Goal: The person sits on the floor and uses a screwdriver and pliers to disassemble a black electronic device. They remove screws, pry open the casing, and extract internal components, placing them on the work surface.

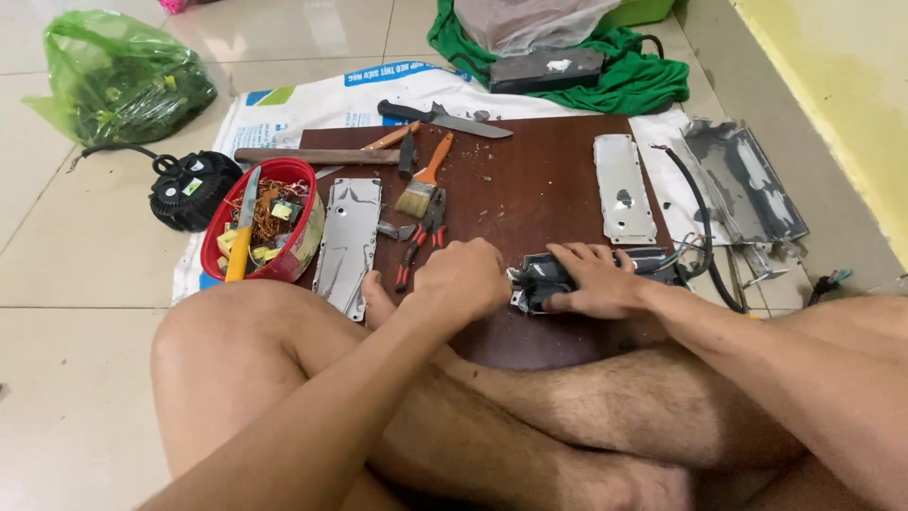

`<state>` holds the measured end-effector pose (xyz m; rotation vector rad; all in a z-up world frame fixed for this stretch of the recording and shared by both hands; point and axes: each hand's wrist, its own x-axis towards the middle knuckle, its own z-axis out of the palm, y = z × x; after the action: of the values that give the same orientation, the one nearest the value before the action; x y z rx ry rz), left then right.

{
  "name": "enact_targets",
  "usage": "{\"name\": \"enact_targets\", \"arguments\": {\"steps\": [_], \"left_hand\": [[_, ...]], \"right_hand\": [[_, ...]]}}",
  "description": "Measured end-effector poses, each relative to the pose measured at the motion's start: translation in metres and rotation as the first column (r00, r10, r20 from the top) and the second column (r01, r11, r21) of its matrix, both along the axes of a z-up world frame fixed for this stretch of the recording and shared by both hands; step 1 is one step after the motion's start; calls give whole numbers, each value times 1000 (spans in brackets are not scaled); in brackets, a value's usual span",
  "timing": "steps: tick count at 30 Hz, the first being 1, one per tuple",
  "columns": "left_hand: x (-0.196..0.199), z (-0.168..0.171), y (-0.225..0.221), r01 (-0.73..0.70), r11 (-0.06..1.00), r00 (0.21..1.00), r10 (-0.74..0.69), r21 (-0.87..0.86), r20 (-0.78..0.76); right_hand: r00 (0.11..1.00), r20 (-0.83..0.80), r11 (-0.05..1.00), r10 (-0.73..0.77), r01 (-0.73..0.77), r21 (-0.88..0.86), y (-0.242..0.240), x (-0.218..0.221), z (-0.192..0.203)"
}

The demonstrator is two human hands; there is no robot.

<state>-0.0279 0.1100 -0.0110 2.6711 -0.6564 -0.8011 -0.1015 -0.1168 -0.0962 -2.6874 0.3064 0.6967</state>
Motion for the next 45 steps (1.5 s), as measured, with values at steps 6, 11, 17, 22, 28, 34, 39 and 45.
{"name": "enact_targets", "arguments": {"steps": [6, 11, 17, 22, 28, 34, 39, 45], "left_hand": [[-14, 6, -9, 8, 999, 1000, -9, -37, -21], [-11, 16, -17, 21, 999, 1000, -21, -24, -7], [-1, 46, -18, 46, 998, 999, -44, 39, -32], [3, 54, -17, 55, 989, 994, -42, 135, -100], [4, 49, -15, 217, 966, 970, -196, 141, -145], [7, 29, -30, 149, 972, 989, -145, 182, -32], [13, 33, -46, 183, 964, 983, -186, 195, 0], [26, 18, -65, 309, 900, 949, -314, 308, -33]], "right_hand": [[985, -57, 970, 165, -173, -174, -10, -5, 16], [998, 21, 984, 59, -54, -167, -6, -13, 7], [989, 139, 993, 49, -34, -111, -4, -15, 2], [983, 126, 991, 134, -131, -30, -8, -14, -2], [980, 98, 985, 174, -173, -25, -9, -14, -12], [981, 76, 984, 179, -178, -19, -5, -14, 1], [981, 67, 984, 180, -179, -26, -6, -15, 3], [984, 23, 983, 179, -179, -33, -1, -13, 14]]}}
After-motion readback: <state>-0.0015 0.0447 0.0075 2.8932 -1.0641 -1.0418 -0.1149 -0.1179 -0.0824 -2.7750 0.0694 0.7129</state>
